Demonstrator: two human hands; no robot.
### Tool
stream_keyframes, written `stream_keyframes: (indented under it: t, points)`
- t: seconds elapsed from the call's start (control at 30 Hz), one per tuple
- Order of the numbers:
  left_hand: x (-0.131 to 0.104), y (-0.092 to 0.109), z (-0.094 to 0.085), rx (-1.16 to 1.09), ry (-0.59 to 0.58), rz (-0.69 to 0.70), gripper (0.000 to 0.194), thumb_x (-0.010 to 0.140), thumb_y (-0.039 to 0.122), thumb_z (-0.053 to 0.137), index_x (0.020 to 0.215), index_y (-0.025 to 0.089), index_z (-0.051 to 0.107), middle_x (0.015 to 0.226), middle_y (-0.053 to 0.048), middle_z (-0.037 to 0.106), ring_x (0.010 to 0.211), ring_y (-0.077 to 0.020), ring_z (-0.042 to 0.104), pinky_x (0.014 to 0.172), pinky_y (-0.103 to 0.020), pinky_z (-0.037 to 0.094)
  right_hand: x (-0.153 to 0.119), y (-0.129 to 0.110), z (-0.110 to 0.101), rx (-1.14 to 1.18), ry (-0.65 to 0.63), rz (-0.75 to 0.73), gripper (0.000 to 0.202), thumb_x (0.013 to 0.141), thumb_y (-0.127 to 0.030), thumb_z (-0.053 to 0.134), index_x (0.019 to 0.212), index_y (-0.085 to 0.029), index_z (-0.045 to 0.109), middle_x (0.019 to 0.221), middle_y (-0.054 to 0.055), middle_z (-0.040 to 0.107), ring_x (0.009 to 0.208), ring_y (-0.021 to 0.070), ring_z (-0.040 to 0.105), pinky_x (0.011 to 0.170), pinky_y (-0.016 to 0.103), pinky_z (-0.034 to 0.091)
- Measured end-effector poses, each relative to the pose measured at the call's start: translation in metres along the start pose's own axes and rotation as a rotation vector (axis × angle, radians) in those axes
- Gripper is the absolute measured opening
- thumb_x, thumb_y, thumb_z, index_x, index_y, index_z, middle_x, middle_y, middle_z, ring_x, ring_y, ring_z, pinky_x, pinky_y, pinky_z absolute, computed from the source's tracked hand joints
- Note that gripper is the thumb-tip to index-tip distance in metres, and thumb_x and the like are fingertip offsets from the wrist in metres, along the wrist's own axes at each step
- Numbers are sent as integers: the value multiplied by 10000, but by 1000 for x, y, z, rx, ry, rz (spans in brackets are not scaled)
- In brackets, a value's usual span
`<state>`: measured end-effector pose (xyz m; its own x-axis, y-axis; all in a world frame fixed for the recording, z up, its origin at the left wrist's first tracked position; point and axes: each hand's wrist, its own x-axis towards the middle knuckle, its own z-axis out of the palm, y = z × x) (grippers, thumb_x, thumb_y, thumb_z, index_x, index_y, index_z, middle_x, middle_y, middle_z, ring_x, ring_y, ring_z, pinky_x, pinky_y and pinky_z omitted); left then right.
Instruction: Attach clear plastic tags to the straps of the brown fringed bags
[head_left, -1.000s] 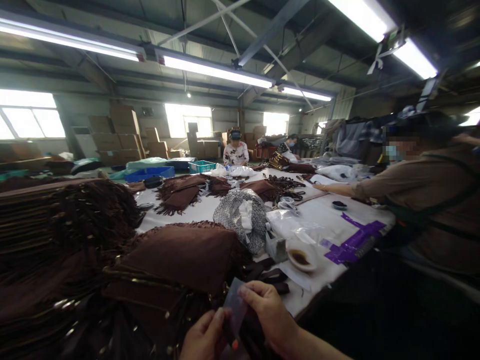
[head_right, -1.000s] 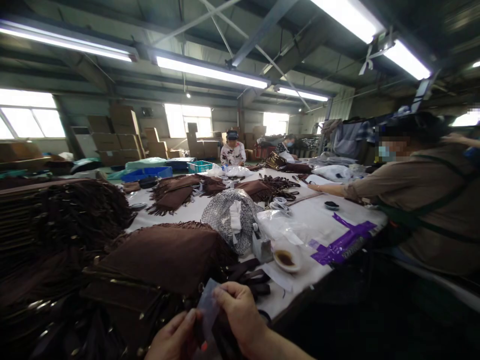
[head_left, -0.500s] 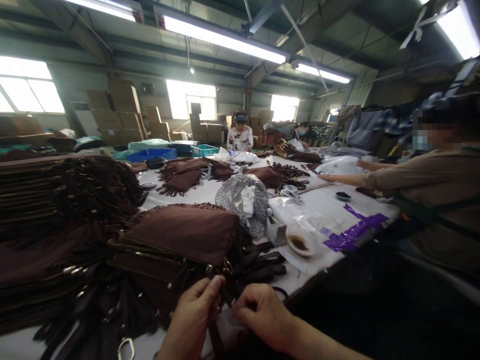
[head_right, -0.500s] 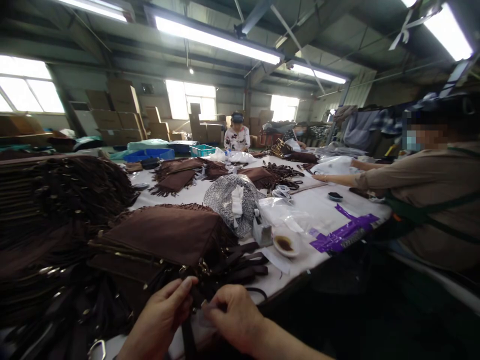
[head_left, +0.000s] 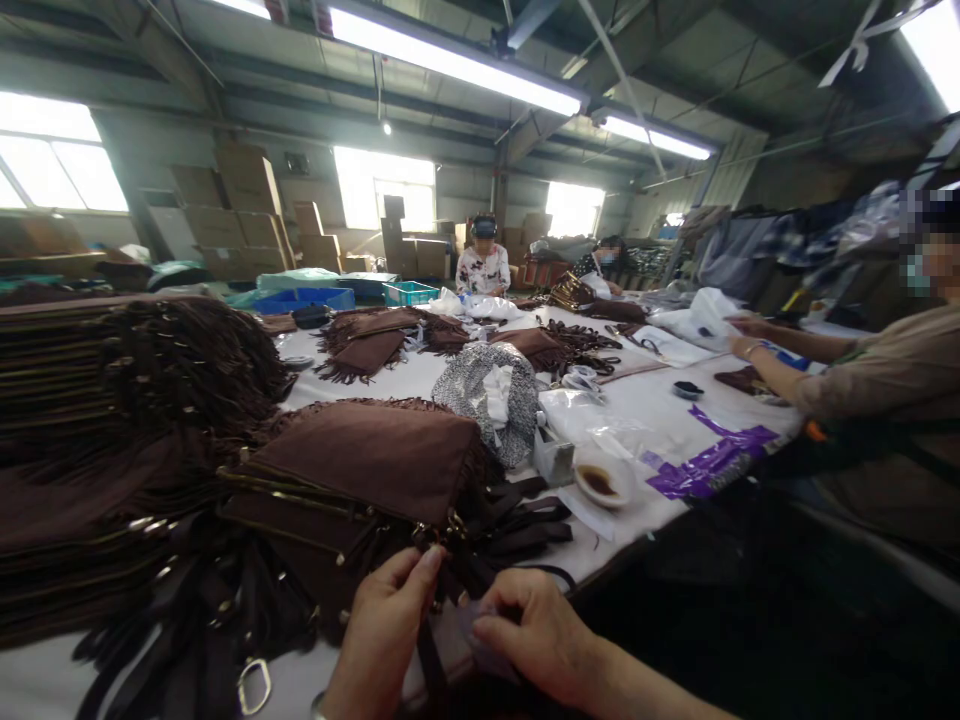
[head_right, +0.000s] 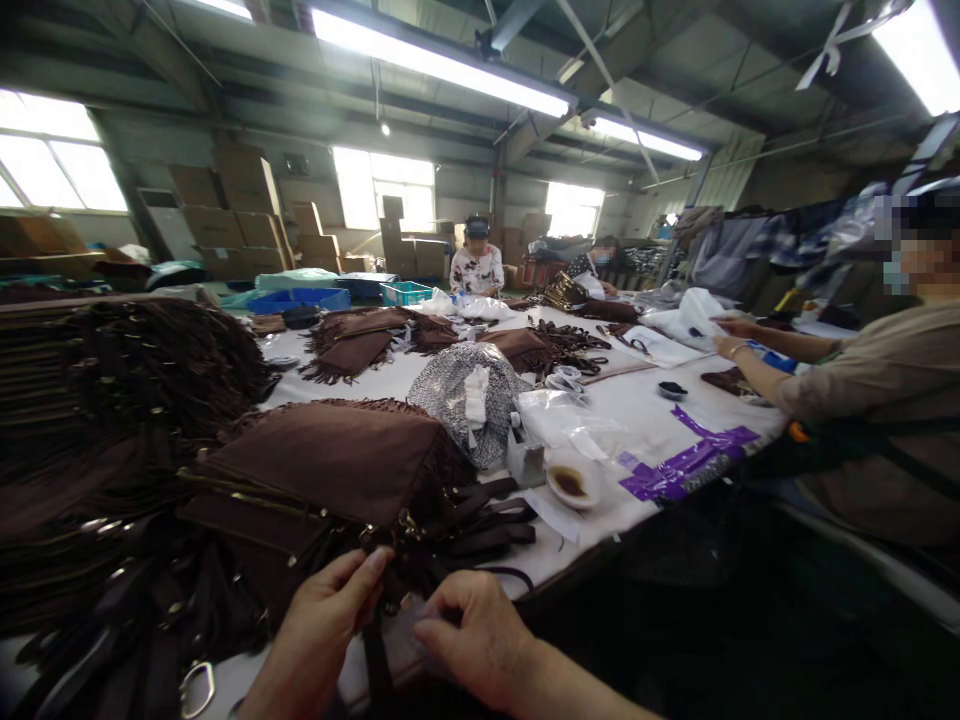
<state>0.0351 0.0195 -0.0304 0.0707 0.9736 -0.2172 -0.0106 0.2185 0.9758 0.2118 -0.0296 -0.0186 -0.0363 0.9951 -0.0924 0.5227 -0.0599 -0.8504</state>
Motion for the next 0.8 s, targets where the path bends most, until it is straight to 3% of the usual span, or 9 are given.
stream_keyframes:
  t: [0.33, 0.5, 0.8]
  points:
    - [-5, 2, 5, -7, 39, 7, 418, 693, 572, 696, 603, 177, 596, 519, 67, 396, 515, -98, 323, 468, -230, 239, 5, 1, 9, 90, 2, -37, 54, 687, -202, 675, 674, -179, 722, 776, 17, 743, 748, 172, 661, 700, 240, 456]
    - [-7, 5, 4, 17, 59, 22, 439, 634, 592, 729, 538, 186, 591, 480, 56, 428, 501, -109, 358, 469, -236, 269, 8, -4, 10, 136, -30, 24, 106, 696, -197, 649, 703, -164, 749, 707, 25, 736, 699, 180, 660, 622, 234, 449]
    - [-4, -2, -2, 154, 74, 84, 395, 771, 528, 643, 592, 193, 535, 545, 68, 384, 550, -105, 321, 481, -225, 255, 2, -1, 8, 119, -27, 43, 97, 689, -198, 663, 705, -154, 748, 707, 23, 728, 713, 175, 650, 671, 233, 453]
